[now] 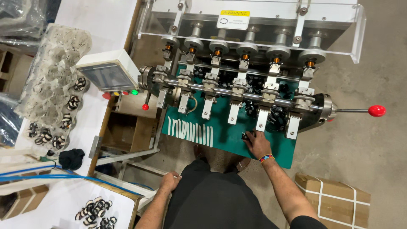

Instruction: The person loads small black components into the slots of a benchtop machine, pulls the red-handled lever to cycle the machine, and removes the processed parts onto the green tray. They place finished parts into a small cardboard box, then refill components from a large blue bin and resume cycling the machine.

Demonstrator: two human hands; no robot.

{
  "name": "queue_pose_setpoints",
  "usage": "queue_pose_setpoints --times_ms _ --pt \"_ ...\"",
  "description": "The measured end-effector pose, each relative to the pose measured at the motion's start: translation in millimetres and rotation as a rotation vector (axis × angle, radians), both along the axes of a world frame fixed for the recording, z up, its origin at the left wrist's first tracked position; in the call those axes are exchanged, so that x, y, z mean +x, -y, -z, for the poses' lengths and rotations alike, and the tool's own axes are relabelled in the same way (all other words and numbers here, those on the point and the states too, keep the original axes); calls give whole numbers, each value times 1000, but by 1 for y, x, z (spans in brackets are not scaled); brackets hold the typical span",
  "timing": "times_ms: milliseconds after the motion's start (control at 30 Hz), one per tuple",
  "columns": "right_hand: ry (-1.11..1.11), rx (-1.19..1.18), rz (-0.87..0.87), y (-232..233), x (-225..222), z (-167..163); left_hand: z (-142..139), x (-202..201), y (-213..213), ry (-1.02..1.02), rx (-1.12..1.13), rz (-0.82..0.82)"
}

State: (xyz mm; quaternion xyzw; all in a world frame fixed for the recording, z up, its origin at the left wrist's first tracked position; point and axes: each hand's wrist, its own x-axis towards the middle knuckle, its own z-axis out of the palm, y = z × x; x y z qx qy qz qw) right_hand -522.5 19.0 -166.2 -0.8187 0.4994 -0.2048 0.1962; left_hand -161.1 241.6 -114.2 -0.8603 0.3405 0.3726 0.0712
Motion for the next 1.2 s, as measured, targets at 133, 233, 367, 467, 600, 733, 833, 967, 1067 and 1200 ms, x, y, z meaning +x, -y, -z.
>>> queue_pose_setpoints --times_ms 133,233,367,467,600,733,833,967,1067,1200 --pt "-3 34 -44 11 -3 -4 0 -1 -8 -47 -26 -19" --pt "27 70 -31 14 0 -10 2 1 -12 -55 -45 -53" --pt "67 128 -17 18 12 -14 5 12 -22 -53 -56 -75" --pt "213 153 20 22 25 -15 9 27 -36 -54 -92 -97" --pt "310 404 125 22 49 -19 14 50 -59 -120 -189 -209" --pt "466 1060 306 7 89 -23 19 71 -82 -137 -222 -246" --pt "445 1119 77 -16 140 -23 24 83 -101 -127 -292 -227" --pt "243 1062 -299 -63 244 -22 33 101 -127 -214 -482 -275" --pt "175 1346 -421 -117 338 -24 42 122 -151 -325 -641 -295" --pt "195 909 -1010 -208 459 -29 46 158 -196 -375 -670 -365"
